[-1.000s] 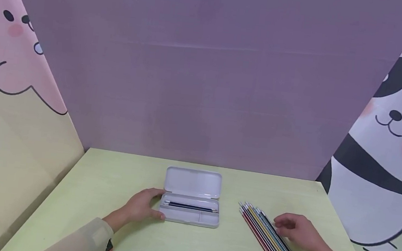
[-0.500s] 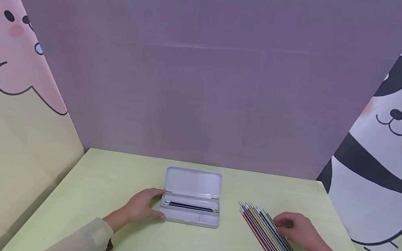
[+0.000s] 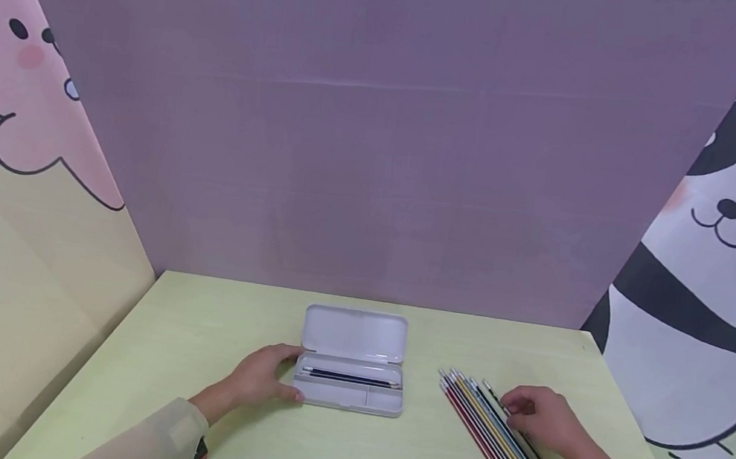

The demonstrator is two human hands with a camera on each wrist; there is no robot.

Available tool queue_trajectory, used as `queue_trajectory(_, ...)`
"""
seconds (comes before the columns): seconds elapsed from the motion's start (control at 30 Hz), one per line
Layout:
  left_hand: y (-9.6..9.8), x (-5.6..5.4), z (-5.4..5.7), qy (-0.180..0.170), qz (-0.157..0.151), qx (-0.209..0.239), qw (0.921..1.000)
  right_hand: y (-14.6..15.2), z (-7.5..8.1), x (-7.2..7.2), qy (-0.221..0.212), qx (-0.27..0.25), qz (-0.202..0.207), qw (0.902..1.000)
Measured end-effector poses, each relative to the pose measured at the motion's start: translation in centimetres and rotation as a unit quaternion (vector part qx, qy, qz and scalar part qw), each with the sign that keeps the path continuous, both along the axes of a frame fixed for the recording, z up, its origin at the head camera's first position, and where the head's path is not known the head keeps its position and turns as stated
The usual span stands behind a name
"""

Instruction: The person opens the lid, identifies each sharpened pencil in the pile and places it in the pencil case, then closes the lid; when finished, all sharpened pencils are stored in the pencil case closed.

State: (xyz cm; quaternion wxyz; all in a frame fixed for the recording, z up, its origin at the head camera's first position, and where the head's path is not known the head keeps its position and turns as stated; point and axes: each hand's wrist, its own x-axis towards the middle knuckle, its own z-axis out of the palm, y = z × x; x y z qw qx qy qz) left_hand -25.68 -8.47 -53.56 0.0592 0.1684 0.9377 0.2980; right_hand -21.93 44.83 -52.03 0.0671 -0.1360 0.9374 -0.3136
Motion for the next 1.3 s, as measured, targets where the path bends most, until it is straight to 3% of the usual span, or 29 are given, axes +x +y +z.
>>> queue_trajectory(0.23,0.1,0.0,0.0,-0.004,0.001,-0.001,1.0,-0.4,0.9,-0.4,0.007,-0.006,0.008,0.9999)
queue_trajectory(0.47,-0.1,-0.1,-0.2,-0.001,0.0,-0.003,1.0,-2.9,3.1,-1.4,-0.005,-0.057,0.017,0.9982)
queue_trajectory(0.8,-0.2,-0.2,-0.2,-0.001,-0.005,0.004,1.0,-10.6,6.9,-4.4,0.012,-0.054,0.06,0.9967)
queue_trajectory(1.07,-0.2,-0.3,0.1,0.005,-0.012,0.004,0.9999,-17.6,7.8,-6.4,0.033,-0.061,0.097,0.9929)
queue_trajectory(1.3,0.0,-0.2,-0.1,-0.001,-0.008,0.004,1.0,-21.7,7.8,-7.2,0.038,-0.082,0.137,0.9863)
